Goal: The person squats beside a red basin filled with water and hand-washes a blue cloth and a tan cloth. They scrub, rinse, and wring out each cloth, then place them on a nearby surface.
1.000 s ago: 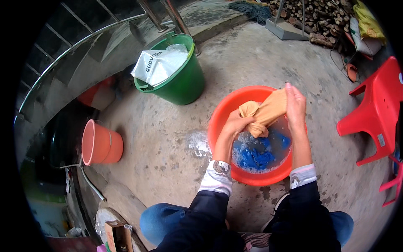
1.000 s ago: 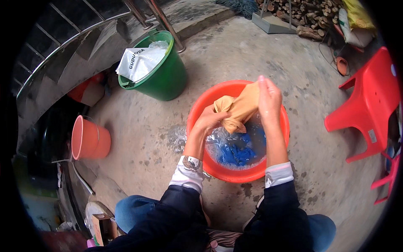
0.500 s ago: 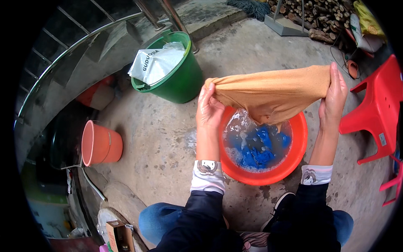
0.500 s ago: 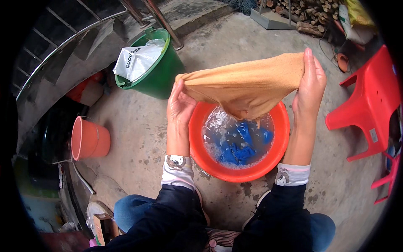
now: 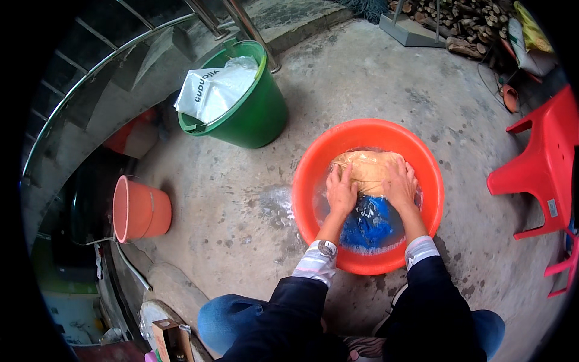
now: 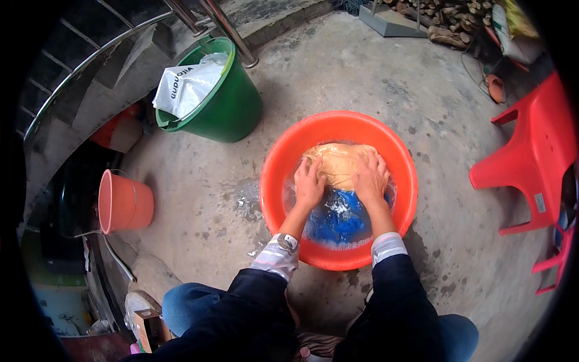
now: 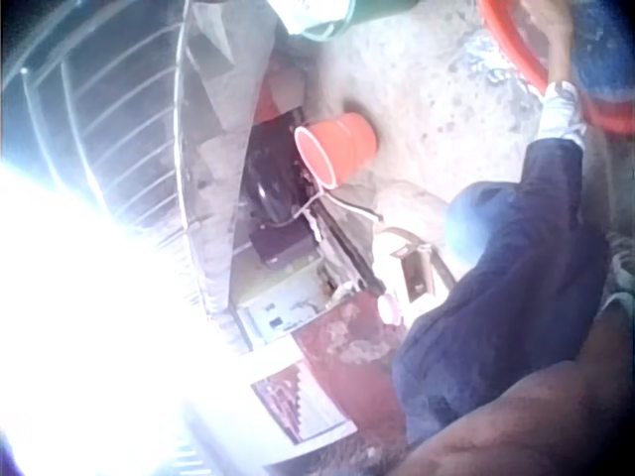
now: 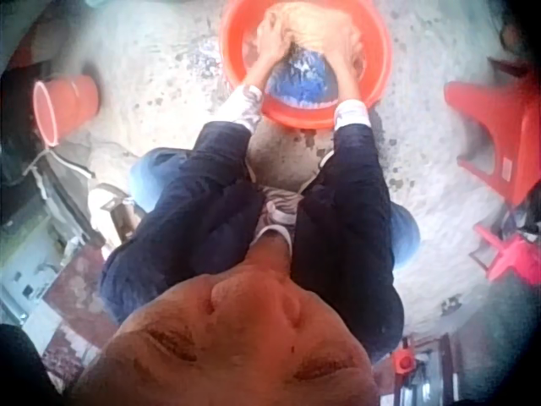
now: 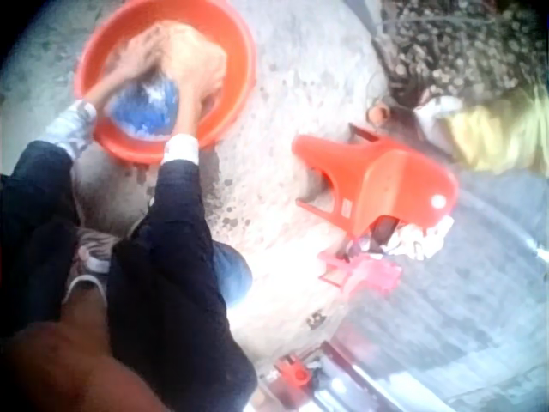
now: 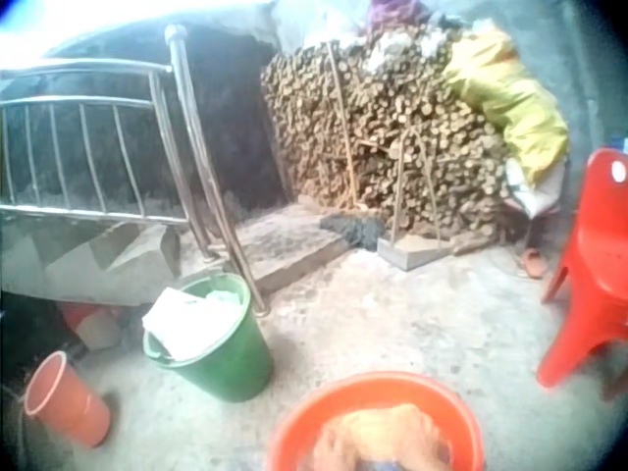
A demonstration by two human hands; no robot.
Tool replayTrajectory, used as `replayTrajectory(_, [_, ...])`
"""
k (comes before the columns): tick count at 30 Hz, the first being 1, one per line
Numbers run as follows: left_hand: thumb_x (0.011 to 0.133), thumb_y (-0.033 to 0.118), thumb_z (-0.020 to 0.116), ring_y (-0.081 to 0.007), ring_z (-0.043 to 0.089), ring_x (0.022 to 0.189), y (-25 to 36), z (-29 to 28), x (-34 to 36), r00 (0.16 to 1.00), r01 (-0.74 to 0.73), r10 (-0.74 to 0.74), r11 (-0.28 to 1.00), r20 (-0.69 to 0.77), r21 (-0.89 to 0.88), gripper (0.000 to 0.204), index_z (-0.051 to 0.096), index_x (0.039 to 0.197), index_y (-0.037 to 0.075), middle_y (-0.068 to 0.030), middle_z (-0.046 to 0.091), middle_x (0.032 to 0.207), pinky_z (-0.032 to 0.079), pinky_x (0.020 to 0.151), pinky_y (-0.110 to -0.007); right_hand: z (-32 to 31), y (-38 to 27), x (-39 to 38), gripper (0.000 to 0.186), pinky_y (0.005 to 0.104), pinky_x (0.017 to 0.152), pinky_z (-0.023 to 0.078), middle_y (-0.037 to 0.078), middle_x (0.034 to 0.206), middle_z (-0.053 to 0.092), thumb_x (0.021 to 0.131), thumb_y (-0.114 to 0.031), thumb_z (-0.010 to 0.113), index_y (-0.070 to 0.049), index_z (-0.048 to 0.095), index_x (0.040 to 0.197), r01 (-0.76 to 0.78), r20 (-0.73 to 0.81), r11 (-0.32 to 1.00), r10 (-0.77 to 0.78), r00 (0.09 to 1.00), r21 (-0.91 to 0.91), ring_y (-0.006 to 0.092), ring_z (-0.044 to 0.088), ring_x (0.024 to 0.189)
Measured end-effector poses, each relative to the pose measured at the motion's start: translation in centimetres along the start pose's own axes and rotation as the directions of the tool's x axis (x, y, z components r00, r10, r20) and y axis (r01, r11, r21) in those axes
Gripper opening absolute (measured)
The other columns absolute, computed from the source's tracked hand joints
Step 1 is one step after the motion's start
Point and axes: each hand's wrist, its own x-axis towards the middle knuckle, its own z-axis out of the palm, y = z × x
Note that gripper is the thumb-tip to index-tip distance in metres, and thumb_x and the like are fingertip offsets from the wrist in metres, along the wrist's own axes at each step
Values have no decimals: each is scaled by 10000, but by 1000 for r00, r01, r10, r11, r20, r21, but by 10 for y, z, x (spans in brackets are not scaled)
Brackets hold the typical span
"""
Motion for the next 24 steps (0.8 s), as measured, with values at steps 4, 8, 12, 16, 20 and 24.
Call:
replayTrajectory(4, [826,222,655,-413,252,1385,1,4,3,990,-138,134,974,34,182,604,456,1394,276,-98,245,1548,318,1059,-548,21,1,-4,617,544,1127,159,87,1544,234,825,-350,670,-269,460,1400,61,16,998,-61,998,36,359,169,1414])
replayTrajectory(8, [830,219,646,-419,247,1386,3,10,1,977,29,-73,977,201,211,594,457,1390,273,-104,245,1544,330,1058,-547,29,2,-6,619,568,1134,106,92,1545,236,838,-402,652,-270,448,1407,5,89,997,-12,996,82,382,146,1416])
replayTrajectory(12, [840,187,613,-426,304,1358,-18,35,0,978,43,-97,960,185,276,553,468,1372,229,-112,250,1538,345,1063,-527,39,6,-1,646,582,1139,80,115,1547,223,843,-411,637,-232,421,1425,-80,248,997,78,966,1,414,123,1415])
replayTrajectory(16, [845,166,581,-417,376,1320,-78,66,2,963,133,-138,990,232,37,516,474,1350,155,-127,222,1543,371,1057,-472,65,-1,2,643,588,1137,77,142,1537,239,843,-399,630,-178,436,1415,-88,304,996,90,948,-22,428,111,1415])
replayTrajectory(20, [847,168,583,-370,467,1246,-12,37,19,850,91,-269,922,453,376,381,585,1215,73,-177,431,1395,410,1018,-410,86,31,2,547,577,1102,170,153,1464,359,839,-380,632,-135,532,1318,-98,90,990,107,990,-100,416,222,1373])
replayTrajectory(24, [857,233,609,-319,522,1181,-30,21,16,998,65,-66,996,-23,-67,319,651,1110,43,-180,568,1251,426,984,-402,58,36,45,496,579,1012,290,121,1343,504,822,-371,660,-180,557,1268,-218,270,963,170,948,158,367,413,1262])
